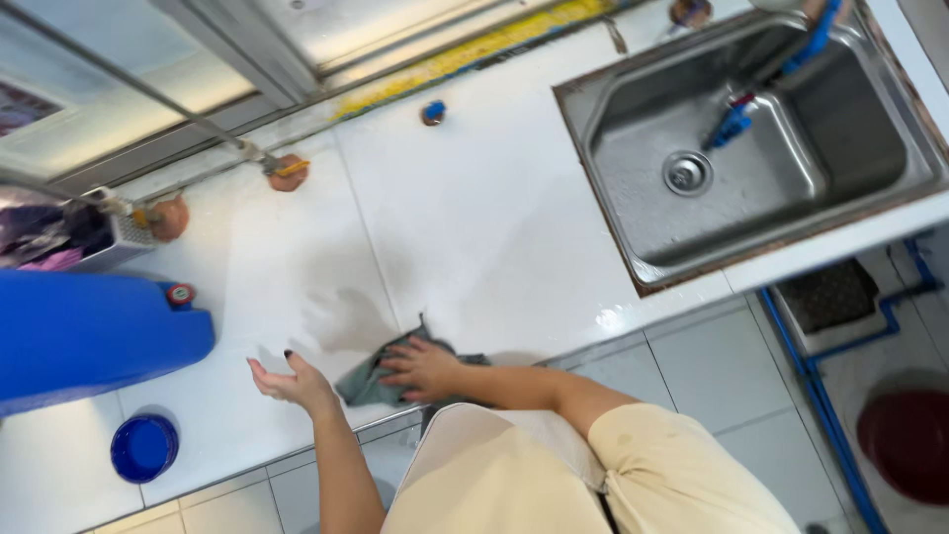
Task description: The person washes a large blue plastic water jug in a stainless steel sink. They scrub the jug with a yellow sponge, unscrew the cap, rinse the interior under the tap, scrub the outside with soapy foam, use a long brush inside the opening, and finally fill the jug with water from the faucet.
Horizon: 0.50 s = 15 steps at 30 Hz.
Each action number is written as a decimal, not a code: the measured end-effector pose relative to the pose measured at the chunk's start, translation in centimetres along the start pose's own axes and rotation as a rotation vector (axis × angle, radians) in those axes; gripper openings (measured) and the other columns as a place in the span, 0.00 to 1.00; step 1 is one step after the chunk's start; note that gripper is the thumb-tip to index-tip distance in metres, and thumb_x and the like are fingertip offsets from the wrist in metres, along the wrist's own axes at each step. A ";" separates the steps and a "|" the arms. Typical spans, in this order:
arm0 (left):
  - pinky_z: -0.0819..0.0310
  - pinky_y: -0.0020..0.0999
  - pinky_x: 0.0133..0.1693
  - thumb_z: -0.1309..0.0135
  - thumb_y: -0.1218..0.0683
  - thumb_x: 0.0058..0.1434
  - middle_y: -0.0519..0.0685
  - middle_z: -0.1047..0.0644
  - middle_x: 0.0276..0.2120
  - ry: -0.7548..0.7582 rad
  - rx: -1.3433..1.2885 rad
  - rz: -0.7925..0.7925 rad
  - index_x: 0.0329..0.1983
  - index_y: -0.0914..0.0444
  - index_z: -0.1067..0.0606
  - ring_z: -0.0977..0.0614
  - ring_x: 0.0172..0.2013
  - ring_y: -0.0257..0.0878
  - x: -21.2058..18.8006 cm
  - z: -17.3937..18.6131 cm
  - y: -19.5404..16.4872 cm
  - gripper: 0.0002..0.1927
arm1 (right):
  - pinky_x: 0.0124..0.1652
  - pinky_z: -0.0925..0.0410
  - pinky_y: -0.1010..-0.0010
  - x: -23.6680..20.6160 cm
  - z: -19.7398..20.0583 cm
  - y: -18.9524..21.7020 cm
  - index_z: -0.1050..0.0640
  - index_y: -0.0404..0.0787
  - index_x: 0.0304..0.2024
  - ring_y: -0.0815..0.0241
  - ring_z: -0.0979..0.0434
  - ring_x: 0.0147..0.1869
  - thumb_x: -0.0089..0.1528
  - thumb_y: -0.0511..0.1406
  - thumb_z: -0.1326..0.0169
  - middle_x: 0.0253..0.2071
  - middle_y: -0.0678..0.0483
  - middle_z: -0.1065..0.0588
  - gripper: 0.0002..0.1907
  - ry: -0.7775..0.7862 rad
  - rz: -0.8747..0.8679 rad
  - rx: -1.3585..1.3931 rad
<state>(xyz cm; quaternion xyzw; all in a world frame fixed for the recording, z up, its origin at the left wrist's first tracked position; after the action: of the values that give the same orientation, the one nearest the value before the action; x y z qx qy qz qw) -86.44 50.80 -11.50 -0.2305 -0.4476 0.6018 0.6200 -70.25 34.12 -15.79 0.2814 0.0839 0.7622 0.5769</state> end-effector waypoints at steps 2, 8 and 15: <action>0.52 0.52 0.72 0.47 0.60 0.71 0.63 0.49 0.74 0.041 -0.036 -0.070 0.77 0.68 0.46 0.47 0.74 0.58 -1.4 -1.9 -2.4 0.34 | 0.66 0.47 0.39 -3.8 3.4 -4.4 0.23 0.57 0.60 0.46 0.40 0.75 0.54 0.51 0.40 0.67 0.53 0.31 0.31 -0.023 -0.102 -0.002; 0.54 0.53 0.70 0.49 0.59 0.71 0.62 0.49 0.74 0.203 -0.048 -0.015 0.76 0.68 0.46 0.46 0.73 0.57 -8.1 -6.3 -7.2 0.33 | 0.61 0.48 0.35 -22.4 18.9 -19.3 0.29 0.59 0.66 0.36 0.36 0.70 0.57 0.53 0.42 0.69 0.50 0.36 0.35 -0.258 -0.877 -0.465; 0.30 0.35 0.59 0.49 0.62 0.71 0.54 0.35 0.68 0.596 -0.493 -0.141 0.73 0.65 0.39 0.30 0.66 0.42 -15.7 -17.8 -14.2 0.28 | 0.50 0.31 0.51 -35.6 25.8 -19.7 0.23 0.51 0.51 0.45 0.24 0.52 0.64 0.47 0.43 0.45 0.50 0.25 0.16 -0.232 -1.009 -0.443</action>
<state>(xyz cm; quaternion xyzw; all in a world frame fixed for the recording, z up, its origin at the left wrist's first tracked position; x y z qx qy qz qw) -62.00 37.98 -12.88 -0.5061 -0.3937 0.3389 0.6885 -33.99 2.38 -15.21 0.1607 -0.0181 0.3552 0.9207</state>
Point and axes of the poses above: each hand's wrist, its own x-axis towards the middle knuckle, its own z-axis out of the back of the hand, y = z × x, the point moved 5 cm from there along x, towards the middle knuckle
